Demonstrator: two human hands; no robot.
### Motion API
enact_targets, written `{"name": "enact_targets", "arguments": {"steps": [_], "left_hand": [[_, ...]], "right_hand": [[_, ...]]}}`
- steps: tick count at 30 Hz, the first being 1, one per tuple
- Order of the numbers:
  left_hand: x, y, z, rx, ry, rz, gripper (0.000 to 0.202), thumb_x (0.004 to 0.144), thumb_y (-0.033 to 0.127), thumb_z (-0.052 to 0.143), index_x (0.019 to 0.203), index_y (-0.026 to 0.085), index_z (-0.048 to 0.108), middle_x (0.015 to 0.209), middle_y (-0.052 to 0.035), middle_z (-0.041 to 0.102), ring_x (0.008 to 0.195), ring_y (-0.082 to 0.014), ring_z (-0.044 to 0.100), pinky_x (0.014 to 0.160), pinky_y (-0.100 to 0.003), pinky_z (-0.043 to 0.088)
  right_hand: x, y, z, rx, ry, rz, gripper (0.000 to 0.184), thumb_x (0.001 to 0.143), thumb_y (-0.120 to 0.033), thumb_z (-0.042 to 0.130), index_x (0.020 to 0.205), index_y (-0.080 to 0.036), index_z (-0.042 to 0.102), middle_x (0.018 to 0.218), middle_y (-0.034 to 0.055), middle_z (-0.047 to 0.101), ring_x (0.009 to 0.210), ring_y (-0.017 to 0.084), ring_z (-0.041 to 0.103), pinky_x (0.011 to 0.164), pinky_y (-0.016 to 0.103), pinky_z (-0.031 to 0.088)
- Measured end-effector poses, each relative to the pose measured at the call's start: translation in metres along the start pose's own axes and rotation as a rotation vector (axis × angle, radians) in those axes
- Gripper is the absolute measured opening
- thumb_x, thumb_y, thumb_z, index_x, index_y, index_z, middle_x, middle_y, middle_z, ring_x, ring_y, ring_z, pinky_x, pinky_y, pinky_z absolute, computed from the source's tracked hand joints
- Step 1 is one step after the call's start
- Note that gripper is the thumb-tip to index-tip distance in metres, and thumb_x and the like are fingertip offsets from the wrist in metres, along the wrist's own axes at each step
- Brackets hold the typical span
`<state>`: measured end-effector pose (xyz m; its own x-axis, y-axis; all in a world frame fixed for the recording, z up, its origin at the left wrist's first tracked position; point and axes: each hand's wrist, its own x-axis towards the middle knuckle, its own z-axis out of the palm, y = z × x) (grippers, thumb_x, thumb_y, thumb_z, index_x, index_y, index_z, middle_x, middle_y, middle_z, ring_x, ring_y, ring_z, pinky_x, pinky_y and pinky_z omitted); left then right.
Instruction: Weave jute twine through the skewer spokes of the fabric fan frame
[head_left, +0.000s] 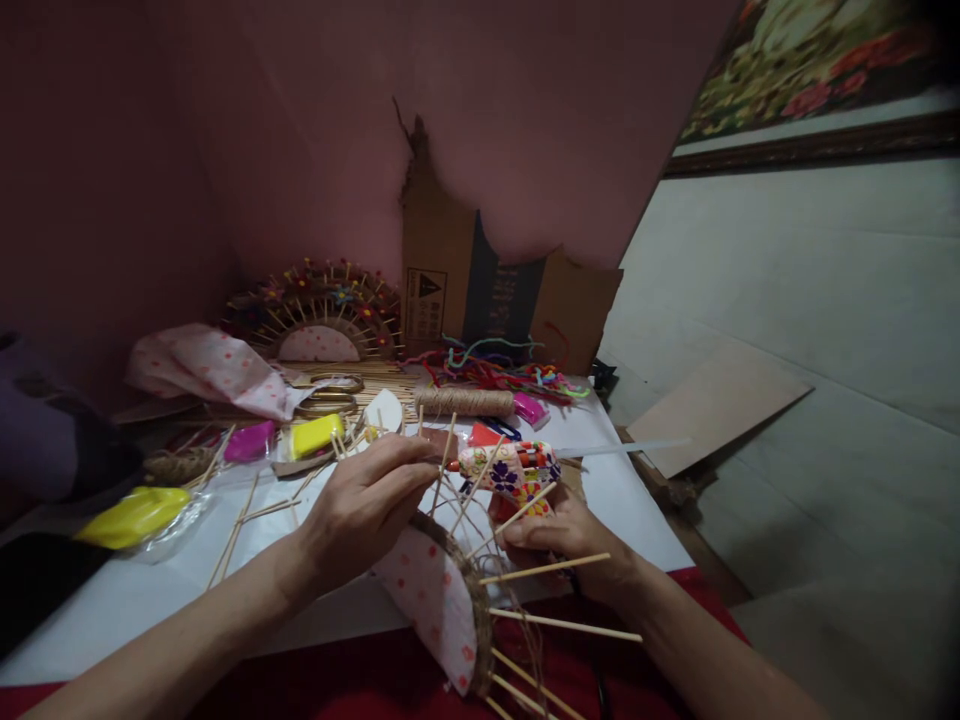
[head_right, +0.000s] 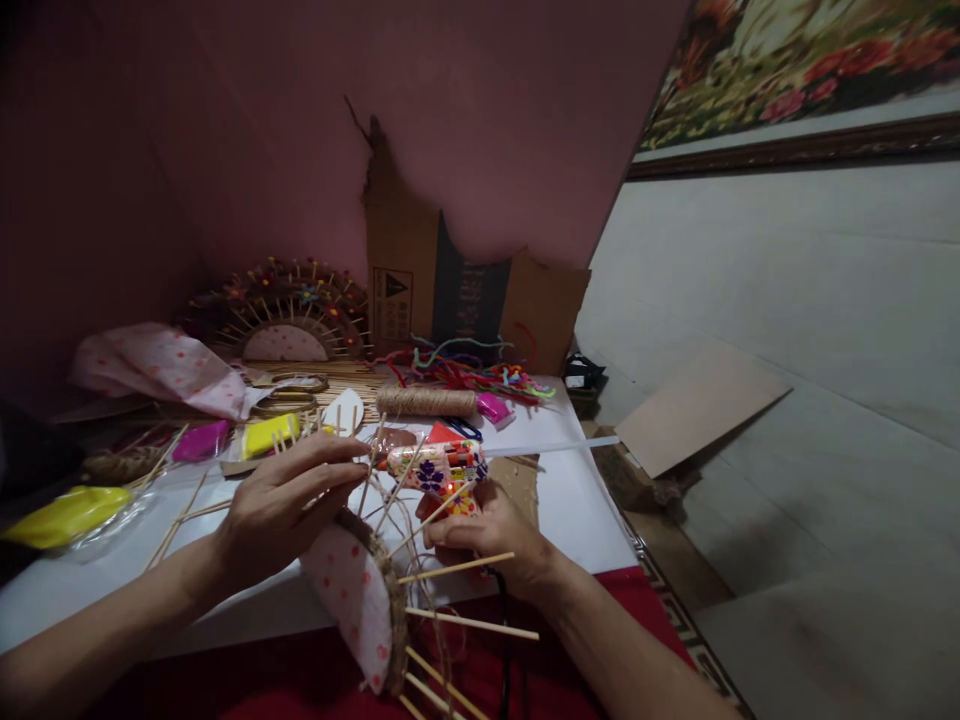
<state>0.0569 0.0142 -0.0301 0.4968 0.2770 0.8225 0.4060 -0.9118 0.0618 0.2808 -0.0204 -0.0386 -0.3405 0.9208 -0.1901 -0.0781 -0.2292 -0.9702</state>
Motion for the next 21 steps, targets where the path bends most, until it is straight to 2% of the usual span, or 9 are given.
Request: {"name": "enact_targets", "arguments": {"steps": [3, 9, 21], "left_hand": [[-0.0002, -0.0002, 0.0004, 0.002, -0.003, -0.012, 0.02, 0.076, 0.0, 0.057, 0.091, 0.015, 0.058, 0.095, -0.0087, 0.065, 0.088, -0.0146, 0.06, 0.076, -0.028, 0.051], [-0.003, -0.0019, 0.0014, 0.014, -0.006, -0.035, 0.018, 0.078, 0.003, 0.056, 0.09, 0.016, 0.058, 0.096, -0.0083, 0.065, 0.088, -0.0149, 0.061, 0.075, -0.03, 0.052], [-0.0024, 0.0001, 0.0013, -0.031, -0.004, -0.037, 0.021, 0.075, 0.0, 0.057, 0.09, 0.016, 0.056, 0.096, -0.0087, 0.065, 0.089, -0.0154, 0.061, 0.075, -0.029, 0.053]], "right_hand": [[-0.0007, 0.0015, -0.0004, -0.007, -0.017, 0.022, 0.019, 0.059, -0.025, 0.072, 0.068, -0.015, 0.058, 0.049, -0.006, 0.045, 0.038, 0.005, 0.035, 0.036, 0.019, 0.025], [-0.0009, -0.0007, 0.0025, 0.009, -0.028, 0.062, 0.017, 0.061, -0.023, 0.069, 0.072, -0.016, 0.058, 0.045, -0.0074, 0.044, 0.034, 0.004, 0.034, 0.031, 0.017, 0.025], [-0.002, -0.0017, 0.0069, 0.069, -0.056, 0.09, 0.024, 0.06, -0.024, 0.071, 0.077, -0.016, 0.056, 0.044, -0.0085, 0.047, 0.029, 0.004, 0.034, 0.029, 0.017, 0.024]]}}
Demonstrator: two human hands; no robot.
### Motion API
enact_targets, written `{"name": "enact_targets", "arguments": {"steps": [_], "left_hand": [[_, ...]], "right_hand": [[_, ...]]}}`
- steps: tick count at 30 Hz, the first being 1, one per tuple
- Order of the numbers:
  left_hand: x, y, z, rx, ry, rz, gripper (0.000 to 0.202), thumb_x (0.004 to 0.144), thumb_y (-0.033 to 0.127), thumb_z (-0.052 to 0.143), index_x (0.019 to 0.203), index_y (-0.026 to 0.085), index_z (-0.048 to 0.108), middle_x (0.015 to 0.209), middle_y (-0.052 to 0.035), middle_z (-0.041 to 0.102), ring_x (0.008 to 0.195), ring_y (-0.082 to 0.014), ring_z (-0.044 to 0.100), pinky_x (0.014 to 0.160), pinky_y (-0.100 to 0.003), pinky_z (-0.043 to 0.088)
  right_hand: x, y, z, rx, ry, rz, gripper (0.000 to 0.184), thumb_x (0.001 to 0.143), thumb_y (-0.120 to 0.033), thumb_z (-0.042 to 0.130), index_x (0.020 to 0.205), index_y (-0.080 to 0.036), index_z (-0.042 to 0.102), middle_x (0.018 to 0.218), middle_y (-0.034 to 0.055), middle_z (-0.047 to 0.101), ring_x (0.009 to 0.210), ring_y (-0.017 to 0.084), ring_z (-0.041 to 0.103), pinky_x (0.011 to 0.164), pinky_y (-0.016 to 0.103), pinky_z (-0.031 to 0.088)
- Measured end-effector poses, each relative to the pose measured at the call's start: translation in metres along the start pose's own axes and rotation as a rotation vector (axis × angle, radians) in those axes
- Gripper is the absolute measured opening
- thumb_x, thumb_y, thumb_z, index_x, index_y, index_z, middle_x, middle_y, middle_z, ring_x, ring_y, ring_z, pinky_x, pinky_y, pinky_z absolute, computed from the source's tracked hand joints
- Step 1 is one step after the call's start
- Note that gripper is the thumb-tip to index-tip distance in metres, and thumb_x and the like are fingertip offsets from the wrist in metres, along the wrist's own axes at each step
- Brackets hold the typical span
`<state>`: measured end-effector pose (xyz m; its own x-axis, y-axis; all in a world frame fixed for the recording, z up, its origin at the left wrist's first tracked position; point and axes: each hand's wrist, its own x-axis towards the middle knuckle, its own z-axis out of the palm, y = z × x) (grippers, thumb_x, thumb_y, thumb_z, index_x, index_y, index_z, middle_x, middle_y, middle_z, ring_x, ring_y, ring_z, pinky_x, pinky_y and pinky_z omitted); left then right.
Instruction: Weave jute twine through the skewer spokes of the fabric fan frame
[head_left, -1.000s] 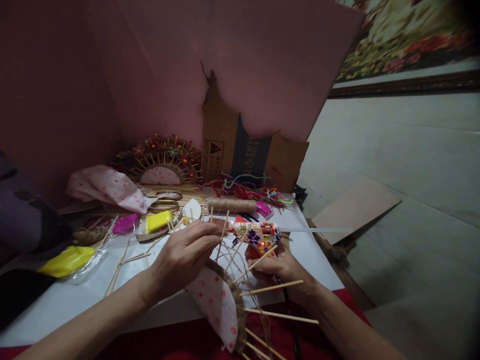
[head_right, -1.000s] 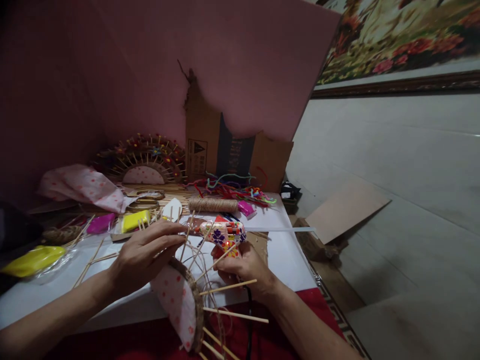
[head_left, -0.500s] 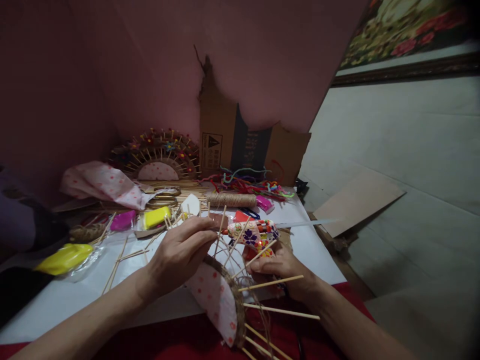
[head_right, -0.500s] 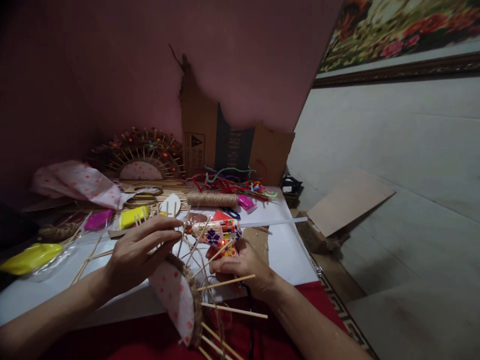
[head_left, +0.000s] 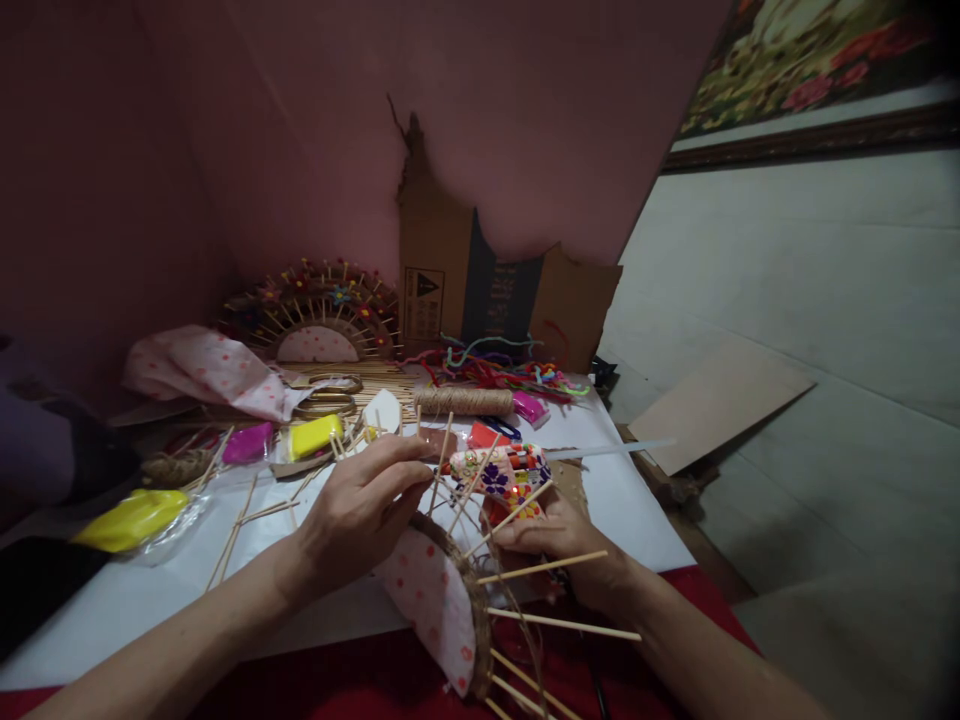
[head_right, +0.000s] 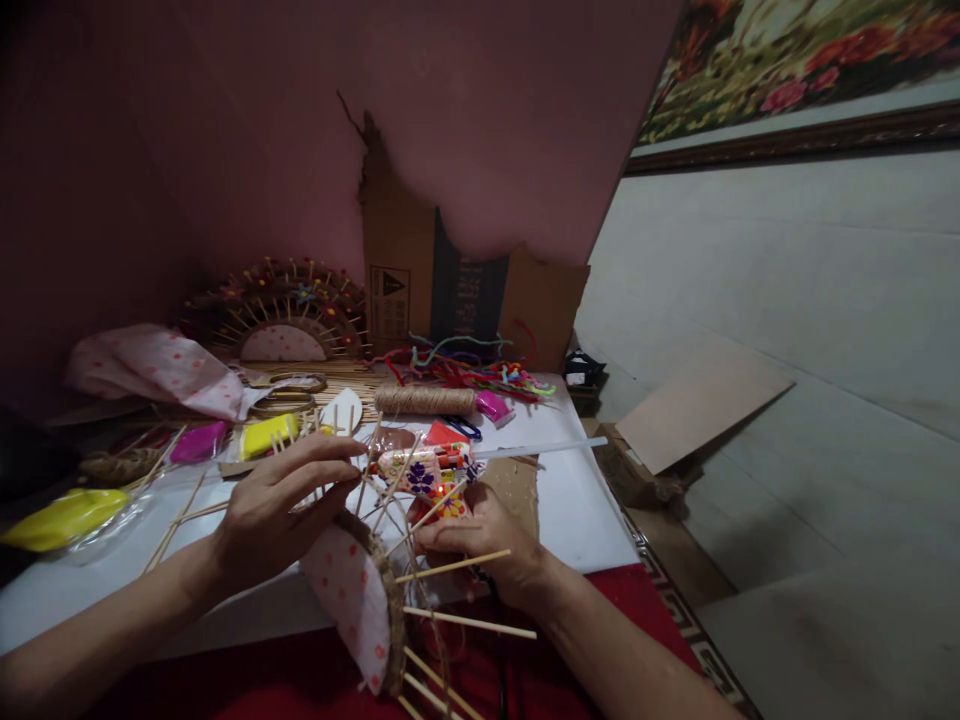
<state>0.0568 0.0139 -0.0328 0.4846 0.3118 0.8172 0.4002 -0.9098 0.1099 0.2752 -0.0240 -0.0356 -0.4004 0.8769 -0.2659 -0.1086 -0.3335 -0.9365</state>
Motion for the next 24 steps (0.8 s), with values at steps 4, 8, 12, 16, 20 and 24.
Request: {"name": "enact_targets", "arguments": {"steps": [4, 8, 12, 16, 20, 24], "left_hand": [[-0.001, -0.001, 0.0, 0.01, -0.005, 0.009, 0.022, 0.076, 0.0, 0.056, 0.091, 0.016, 0.057, 0.097, -0.0091, 0.065, 0.09, -0.0156, 0.061, 0.075, -0.03, 0.052], [-0.002, -0.002, 0.001, 0.032, -0.002, 0.012, 0.019, 0.077, 0.003, 0.055, 0.091, 0.016, 0.058, 0.096, -0.0089, 0.066, 0.087, -0.0155, 0.062, 0.073, -0.03, 0.053], [-0.003, -0.002, 0.001, 0.04, 0.003, 0.0, 0.017, 0.078, 0.005, 0.055, 0.09, 0.017, 0.058, 0.095, -0.0088, 0.067, 0.085, -0.0155, 0.062, 0.073, -0.03, 0.052], [-0.004, -0.002, 0.001, 0.036, 0.007, 0.003, 0.019, 0.077, 0.003, 0.055, 0.09, 0.017, 0.058, 0.096, -0.0085, 0.066, 0.086, -0.0155, 0.062, 0.073, -0.03, 0.052], [-0.004, -0.003, 0.002, 0.03, 0.002, 0.007, 0.019, 0.077, 0.003, 0.055, 0.091, 0.016, 0.058, 0.096, -0.0083, 0.065, 0.087, -0.016, 0.061, 0.074, -0.031, 0.052], [-0.005, -0.003, 0.003, 0.022, -0.008, 0.014, 0.02, 0.077, 0.001, 0.056, 0.091, 0.015, 0.057, 0.097, -0.0093, 0.064, 0.09, -0.0163, 0.06, 0.077, -0.032, 0.051]], "right_hand": [[0.001, 0.001, 0.001, 0.019, 0.002, 0.007, 0.022, 0.061, -0.024, 0.069, 0.077, -0.016, 0.056, 0.043, -0.0085, 0.047, 0.029, 0.004, 0.034, 0.028, 0.016, 0.025], [0.001, 0.003, 0.0, 0.03, -0.015, 0.021, 0.02, 0.063, -0.025, 0.068, 0.077, -0.015, 0.057, 0.042, -0.0089, 0.047, 0.028, 0.003, 0.033, 0.027, 0.015, 0.026], [0.002, 0.006, -0.002, 0.024, -0.028, 0.019, 0.018, 0.064, -0.026, 0.068, 0.073, -0.014, 0.058, 0.04, -0.0082, 0.047, 0.027, 0.003, 0.033, 0.026, 0.016, 0.024], [0.002, 0.011, -0.006, 0.014, -0.02, 0.0, 0.017, 0.067, -0.027, 0.067, 0.069, -0.014, 0.056, 0.041, -0.0068, 0.049, 0.026, 0.004, 0.034, 0.025, 0.016, 0.02], [0.003, 0.014, -0.008, 0.018, -0.01, -0.011, 0.015, 0.068, -0.026, 0.066, 0.069, -0.013, 0.058, 0.041, -0.0066, 0.049, 0.027, 0.004, 0.034, 0.025, 0.016, 0.021], [0.003, 0.01, -0.005, 0.048, 0.019, -0.003, 0.015, 0.065, -0.025, 0.067, 0.072, -0.014, 0.059, 0.044, -0.0061, 0.051, 0.027, 0.004, 0.034, 0.025, 0.016, 0.023]]}}
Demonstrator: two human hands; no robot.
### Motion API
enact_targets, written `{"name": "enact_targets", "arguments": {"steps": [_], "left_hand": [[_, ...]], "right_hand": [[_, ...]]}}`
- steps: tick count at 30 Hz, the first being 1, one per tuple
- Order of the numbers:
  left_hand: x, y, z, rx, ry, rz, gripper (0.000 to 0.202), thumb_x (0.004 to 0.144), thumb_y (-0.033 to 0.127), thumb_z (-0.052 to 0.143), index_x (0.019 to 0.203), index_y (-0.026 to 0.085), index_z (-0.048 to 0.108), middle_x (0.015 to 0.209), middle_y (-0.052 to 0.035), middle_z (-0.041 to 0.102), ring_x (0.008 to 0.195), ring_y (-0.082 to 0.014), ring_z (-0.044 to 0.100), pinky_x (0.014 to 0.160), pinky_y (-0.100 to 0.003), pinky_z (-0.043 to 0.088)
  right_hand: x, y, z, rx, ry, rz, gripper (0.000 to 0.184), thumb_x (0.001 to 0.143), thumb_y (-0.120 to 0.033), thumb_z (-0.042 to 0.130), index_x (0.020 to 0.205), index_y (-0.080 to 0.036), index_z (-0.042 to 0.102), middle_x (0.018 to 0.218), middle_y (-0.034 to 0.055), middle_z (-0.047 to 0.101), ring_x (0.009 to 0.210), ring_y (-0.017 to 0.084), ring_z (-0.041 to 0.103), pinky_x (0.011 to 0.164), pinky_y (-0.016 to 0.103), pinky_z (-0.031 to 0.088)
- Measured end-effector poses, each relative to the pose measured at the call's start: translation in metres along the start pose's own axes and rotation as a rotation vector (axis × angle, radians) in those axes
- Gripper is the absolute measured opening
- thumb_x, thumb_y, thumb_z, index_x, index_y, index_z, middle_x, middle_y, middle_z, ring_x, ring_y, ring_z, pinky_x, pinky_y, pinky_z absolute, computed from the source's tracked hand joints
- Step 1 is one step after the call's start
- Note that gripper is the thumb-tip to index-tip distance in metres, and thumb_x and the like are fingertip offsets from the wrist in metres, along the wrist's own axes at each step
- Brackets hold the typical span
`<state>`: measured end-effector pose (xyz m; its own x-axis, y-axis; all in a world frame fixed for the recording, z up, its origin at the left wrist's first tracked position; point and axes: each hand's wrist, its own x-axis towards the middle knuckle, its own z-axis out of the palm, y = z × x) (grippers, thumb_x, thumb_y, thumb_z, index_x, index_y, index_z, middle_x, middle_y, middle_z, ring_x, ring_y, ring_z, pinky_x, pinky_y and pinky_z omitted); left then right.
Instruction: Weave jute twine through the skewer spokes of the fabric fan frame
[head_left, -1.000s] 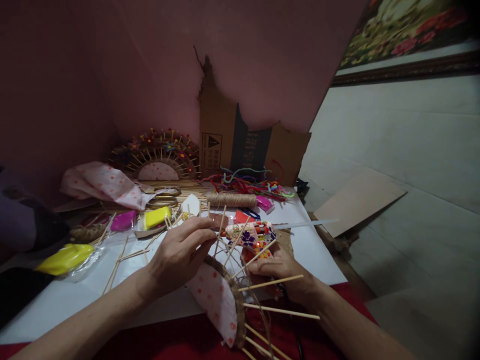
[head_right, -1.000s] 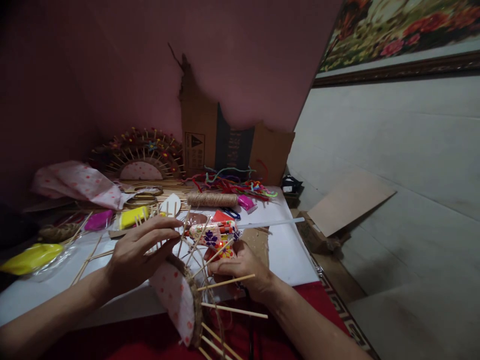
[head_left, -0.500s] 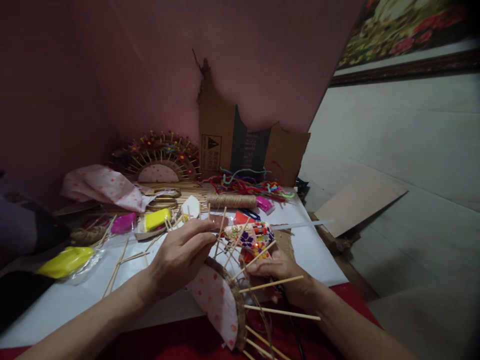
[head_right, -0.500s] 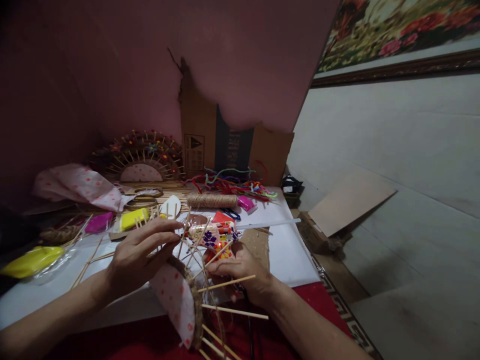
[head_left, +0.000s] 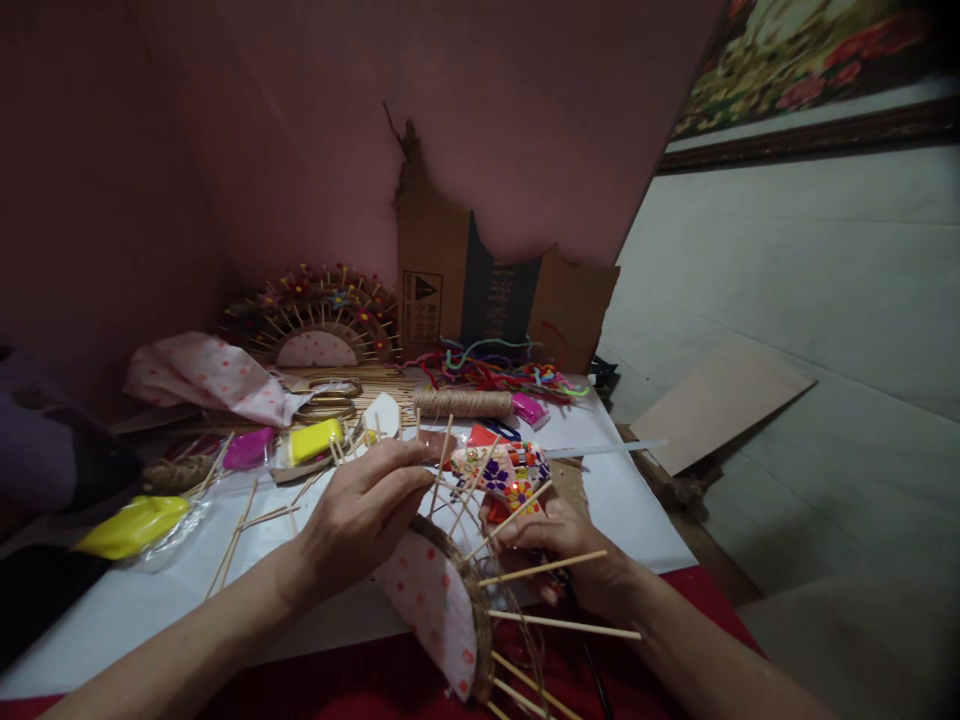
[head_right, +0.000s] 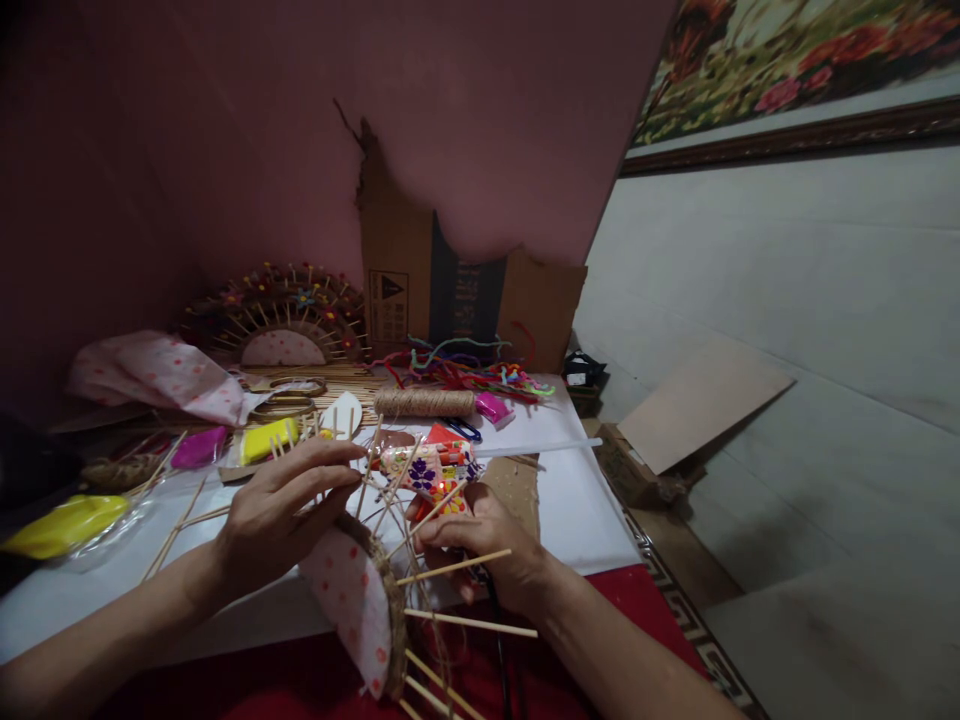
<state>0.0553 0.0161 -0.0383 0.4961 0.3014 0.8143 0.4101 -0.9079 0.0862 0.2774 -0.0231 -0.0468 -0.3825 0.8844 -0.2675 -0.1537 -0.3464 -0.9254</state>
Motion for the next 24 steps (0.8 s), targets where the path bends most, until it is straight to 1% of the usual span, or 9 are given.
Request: {"name": "enact_targets", "arguments": {"steps": [4, 6, 8, 11, 14, 18, 24], "left_hand": [[-0.001, 0.0, 0.0, 0.009, 0.0, 0.007, 0.021, 0.076, 0.0, 0.056, 0.091, 0.015, 0.057, 0.099, -0.0097, 0.064, 0.091, -0.0161, 0.06, 0.078, -0.032, 0.05], [-0.001, 0.0, -0.001, 0.016, 0.001, 0.011, 0.021, 0.076, 0.0, 0.056, 0.091, 0.015, 0.056, 0.098, -0.0095, 0.064, 0.089, -0.0159, 0.06, 0.077, -0.032, 0.051], [0.0, 0.001, -0.002, 0.024, 0.007, 0.012, 0.02, 0.076, 0.001, 0.056, 0.09, 0.015, 0.057, 0.097, -0.0094, 0.065, 0.088, -0.0157, 0.06, 0.077, -0.032, 0.051], [0.001, 0.001, -0.002, 0.028, 0.008, 0.015, 0.02, 0.076, 0.0, 0.056, 0.089, 0.015, 0.056, 0.097, -0.0092, 0.065, 0.089, -0.0154, 0.06, 0.078, -0.032, 0.05], [0.001, 0.001, -0.001, 0.024, 0.002, 0.011, 0.02, 0.076, 0.0, 0.056, 0.089, 0.015, 0.057, 0.097, -0.0089, 0.065, 0.09, -0.015, 0.06, 0.079, -0.03, 0.05], [0.001, 0.001, -0.002, 0.03, 0.008, 0.006, 0.02, 0.076, 0.0, 0.056, 0.09, 0.015, 0.057, 0.097, -0.0089, 0.065, 0.089, -0.0152, 0.06, 0.078, -0.03, 0.05], [0.002, 0.002, -0.003, 0.026, 0.002, 0.008, 0.02, 0.077, 0.001, 0.054, 0.09, 0.016, 0.057, 0.097, -0.0088, 0.065, 0.088, -0.0156, 0.061, 0.077, -0.031, 0.05]], "right_hand": [[-0.003, -0.009, 0.007, 0.003, 0.011, 0.0, 0.014, 0.062, -0.026, 0.064, 0.063, -0.013, 0.059, 0.038, -0.0059, 0.048, 0.026, 0.004, 0.032, 0.025, 0.016, 0.021], [-0.005, -0.015, 0.01, 0.014, 0.015, -0.02, 0.012, 0.06, -0.023, 0.064, 0.065, -0.014, 0.059, 0.038, -0.0065, 0.047, 0.026, 0.004, 0.032, 0.025, 0.017, 0.019], [-0.006, -0.02, 0.012, 0.028, 0.023, -0.038, 0.013, 0.058, -0.021, 0.064, 0.069, -0.014, 0.06, 0.039, -0.0064, 0.049, 0.026, 0.004, 0.033, 0.026, 0.018, 0.018], [-0.007, -0.024, 0.01, 0.033, 0.031, -0.067, 0.014, 0.058, -0.02, 0.063, 0.069, -0.014, 0.059, 0.04, -0.0056, 0.05, 0.026, 0.004, 0.033, 0.027, 0.018, 0.016], [-0.006, -0.025, 0.007, 0.012, 0.018, -0.079, 0.013, 0.058, -0.02, 0.063, 0.069, -0.014, 0.058, 0.039, -0.0064, 0.048, 0.026, 0.004, 0.032, 0.026, 0.017, 0.016], [-0.003, -0.022, 0.002, -0.052, -0.012, -0.048, 0.012, 0.057, -0.018, 0.062, 0.067, -0.013, 0.059, 0.039, -0.008, 0.045, 0.026, 0.004, 0.032, 0.024, 0.017, 0.019], [0.0, -0.016, -0.004, -0.061, -0.024, -0.022, 0.011, 0.056, -0.017, 0.065, 0.064, -0.014, 0.058, 0.042, -0.0075, 0.046, 0.029, 0.004, 0.033, 0.027, 0.017, 0.022]]}}
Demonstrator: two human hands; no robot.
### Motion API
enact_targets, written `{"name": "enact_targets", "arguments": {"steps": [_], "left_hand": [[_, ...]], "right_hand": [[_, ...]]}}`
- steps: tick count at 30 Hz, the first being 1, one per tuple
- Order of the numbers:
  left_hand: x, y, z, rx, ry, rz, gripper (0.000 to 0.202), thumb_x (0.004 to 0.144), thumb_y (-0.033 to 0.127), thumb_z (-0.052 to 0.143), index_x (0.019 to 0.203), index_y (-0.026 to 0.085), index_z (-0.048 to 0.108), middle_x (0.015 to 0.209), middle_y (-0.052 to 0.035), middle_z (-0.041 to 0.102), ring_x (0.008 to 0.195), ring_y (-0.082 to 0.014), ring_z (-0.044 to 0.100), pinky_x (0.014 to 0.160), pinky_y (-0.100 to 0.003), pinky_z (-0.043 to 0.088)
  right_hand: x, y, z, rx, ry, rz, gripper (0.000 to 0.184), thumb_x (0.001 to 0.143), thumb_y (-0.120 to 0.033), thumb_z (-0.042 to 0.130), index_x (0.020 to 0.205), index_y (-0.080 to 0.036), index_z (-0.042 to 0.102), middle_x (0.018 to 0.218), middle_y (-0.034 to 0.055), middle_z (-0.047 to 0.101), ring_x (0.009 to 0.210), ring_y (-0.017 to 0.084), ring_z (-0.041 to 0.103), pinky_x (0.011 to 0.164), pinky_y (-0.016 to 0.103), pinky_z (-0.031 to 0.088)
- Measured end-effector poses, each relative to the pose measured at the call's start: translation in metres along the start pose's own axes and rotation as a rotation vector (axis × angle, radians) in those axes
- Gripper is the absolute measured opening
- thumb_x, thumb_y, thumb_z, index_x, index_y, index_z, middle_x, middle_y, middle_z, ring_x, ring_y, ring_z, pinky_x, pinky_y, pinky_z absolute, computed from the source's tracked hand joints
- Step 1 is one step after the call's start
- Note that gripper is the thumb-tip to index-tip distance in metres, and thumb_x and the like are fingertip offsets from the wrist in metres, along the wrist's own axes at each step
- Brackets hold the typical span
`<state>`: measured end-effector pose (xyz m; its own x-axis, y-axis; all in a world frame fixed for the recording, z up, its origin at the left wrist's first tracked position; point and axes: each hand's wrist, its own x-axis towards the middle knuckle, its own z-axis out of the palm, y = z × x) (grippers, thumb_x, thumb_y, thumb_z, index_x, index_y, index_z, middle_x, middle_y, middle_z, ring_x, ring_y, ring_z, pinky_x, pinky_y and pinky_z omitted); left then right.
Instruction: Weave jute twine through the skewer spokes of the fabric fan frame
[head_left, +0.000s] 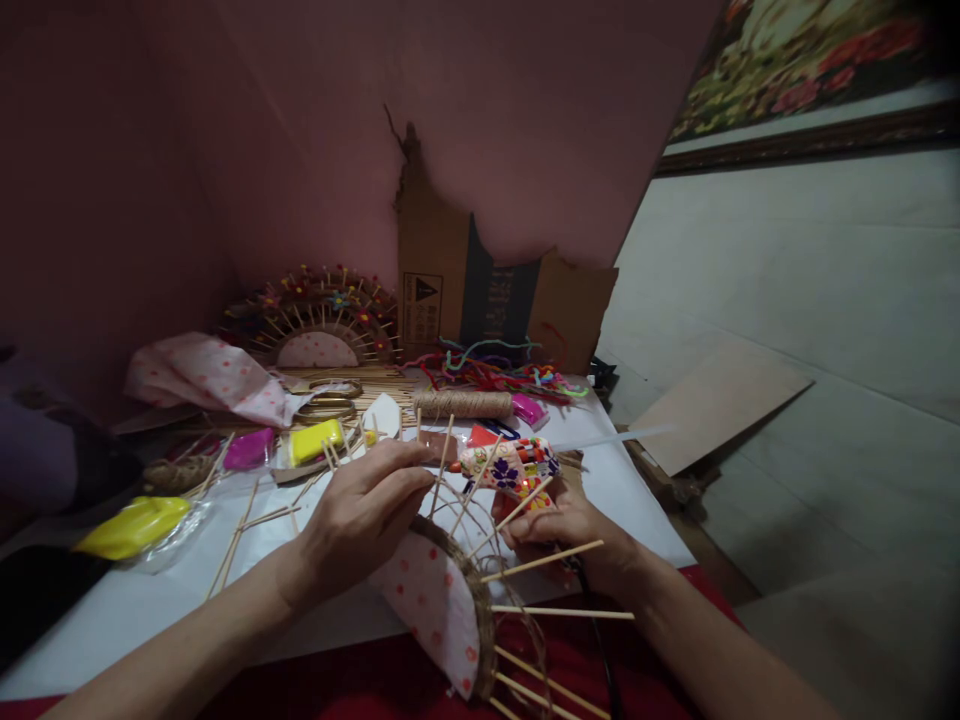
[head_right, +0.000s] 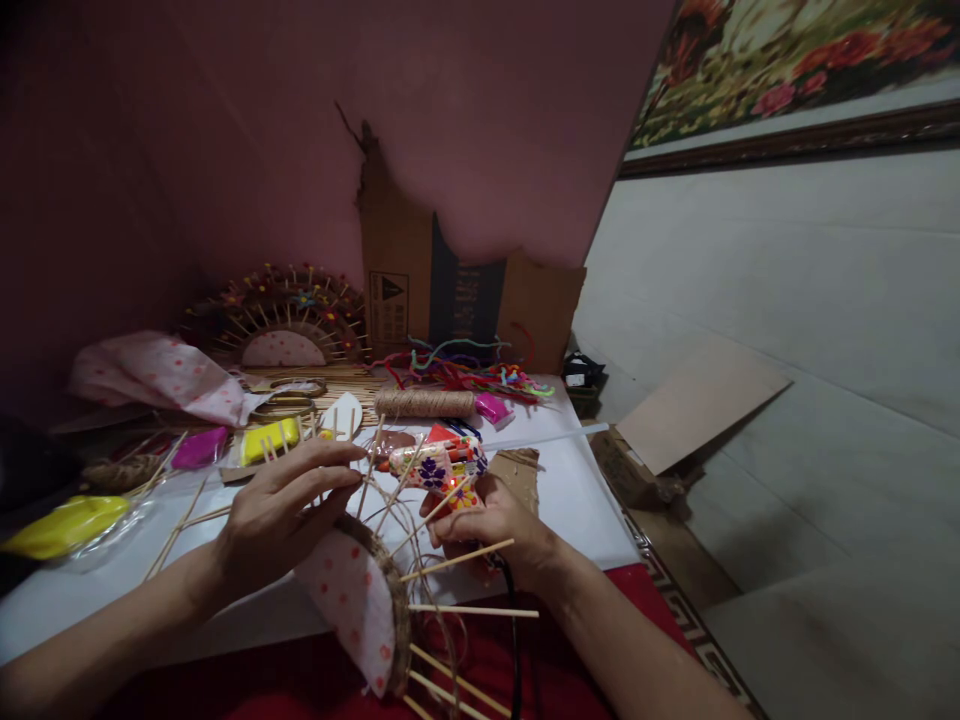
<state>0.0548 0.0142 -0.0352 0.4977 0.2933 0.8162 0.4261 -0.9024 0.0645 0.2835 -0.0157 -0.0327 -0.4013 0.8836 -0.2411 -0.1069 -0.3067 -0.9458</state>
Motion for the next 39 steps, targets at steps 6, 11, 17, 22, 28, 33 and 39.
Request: {"name": "enact_targets", "arguments": {"steps": [6, 11, 17, 22, 28, 33, 39], "left_hand": [[-0.001, -0.001, 0.0, -0.009, -0.001, -0.006, 0.02, 0.077, 0.001, 0.055, 0.09, 0.017, 0.056, 0.096, -0.0086, 0.064, 0.087, -0.0156, 0.06, 0.075, -0.031, 0.051], [0.001, -0.001, 0.0, -0.014, 0.006, 0.0, 0.021, 0.076, 0.0, 0.055, 0.09, 0.016, 0.056, 0.097, -0.0083, 0.065, 0.09, -0.0153, 0.06, 0.076, -0.03, 0.05], [-0.001, -0.003, 0.001, -0.011, 0.005, -0.008, 0.02, 0.077, 0.001, 0.055, 0.09, 0.017, 0.056, 0.095, -0.0083, 0.065, 0.089, -0.0162, 0.061, 0.076, -0.032, 0.051], [0.0, -0.002, 0.0, 0.016, 0.02, 0.003, 0.02, 0.076, 0.001, 0.055, 0.089, 0.016, 0.057, 0.094, -0.0083, 0.066, 0.088, -0.0159, 0.061, 0.076, -0.031, 0.052], [0.001, -0.001, 0.0, 0.042, 0.029, 0.006, 0.019, 0.077, 0.002, 0.054, 0.088, 0.017, 0.057, 0.093, -0.0079, 0.066, 0.087, -0.0156, 0.062, 0.076, -0.029, 0.052], [0.001, -0.001, 0.002, 0.049, 0.037, 0.007, 0.017, 0.077, 0.003, 0.055, 0.086, 0.016, 0.058, 0.092, -0.0082, 0.066, 0.086, -0.0156, 0.062, 0.075, -0.029, 0.052], [0.002, 0.001, 0.001, 0.045, 0.038, 0.022, 0.018, 0.077, 0.002, 0.054, 0.087, 0.017, 0.058, 0.092, -0.008, 0.067, 0.087, -0.0153, 0.063, 0.075, -0.028, 0.052]], "right_hand": [[0.003, 0.006, -0.01, -0.047, 0.02, -0.001, 0.016, 0.054, -0.016, 0.068, 0.067, -0.014, 0.058, 0.052, -0.0043, 0.054, 0.04, 0.005, 0.042, 0.037, 0.017, 0.029], [0.005, 0.008, -0.016, -0.095, -0.019, 0.003, 0.015, 0.058, -0.018, 0.067, 0.071, -0.013, 0.06, 0.051, -0.0039, 0.053, 0.037, 0.005, 0.04, 0.033, 0.017, 0.027], [0.003, -0.001, -0.015, 0.043, -0.071, -0.097, 0.018, 0.064, -0.024, 0.063, 0.077, -0.014, 0.057, 0.051, -0.0042, 0.053, 0.028, 0.003, 0.034, 0.028, 0.016, 0.022], [0.001, -0.003, -0.023, 0.048, 0.085, -0.058, 0.021, 0.072, -0.03, 0.057, 0.061, -0.013, 0.053, 0.038, -0.0051, 0.045, 0.027, 0.003, 0.032, 0.028, 0.014, 0.021], [-0.011, 0.005, -0.048, -0.08, 0.288, 0.075, 0.038, 0.081, -0.039, 0.05, 0.057, -0.011, 0.058, 0.033, -0.0014, 0.048, 0.025, 0.003, 0.036, 0.027, 0.012, 0.022], [-0.023, 0.007, -0.062, -0.315, 0.463, 0.188, 0.054, 0.084, -0.048, 0.047, 0.051, -0.008, 0.061, 0.034, 0.0033, 0.052, 0.025, 0.004, 0.039, 0.027, 0.012, 0.027], [-0.03, 0.003, -0.069, -0.328, 0.457, 0.133, 0.043, 0.078, -0.051, 0.056, 0.06, -0.012, 0.058, 0.045, 0.0031, 0.059, 0.032, 0.006, 0.045, 0.031, 0.015, 0.035]]}}
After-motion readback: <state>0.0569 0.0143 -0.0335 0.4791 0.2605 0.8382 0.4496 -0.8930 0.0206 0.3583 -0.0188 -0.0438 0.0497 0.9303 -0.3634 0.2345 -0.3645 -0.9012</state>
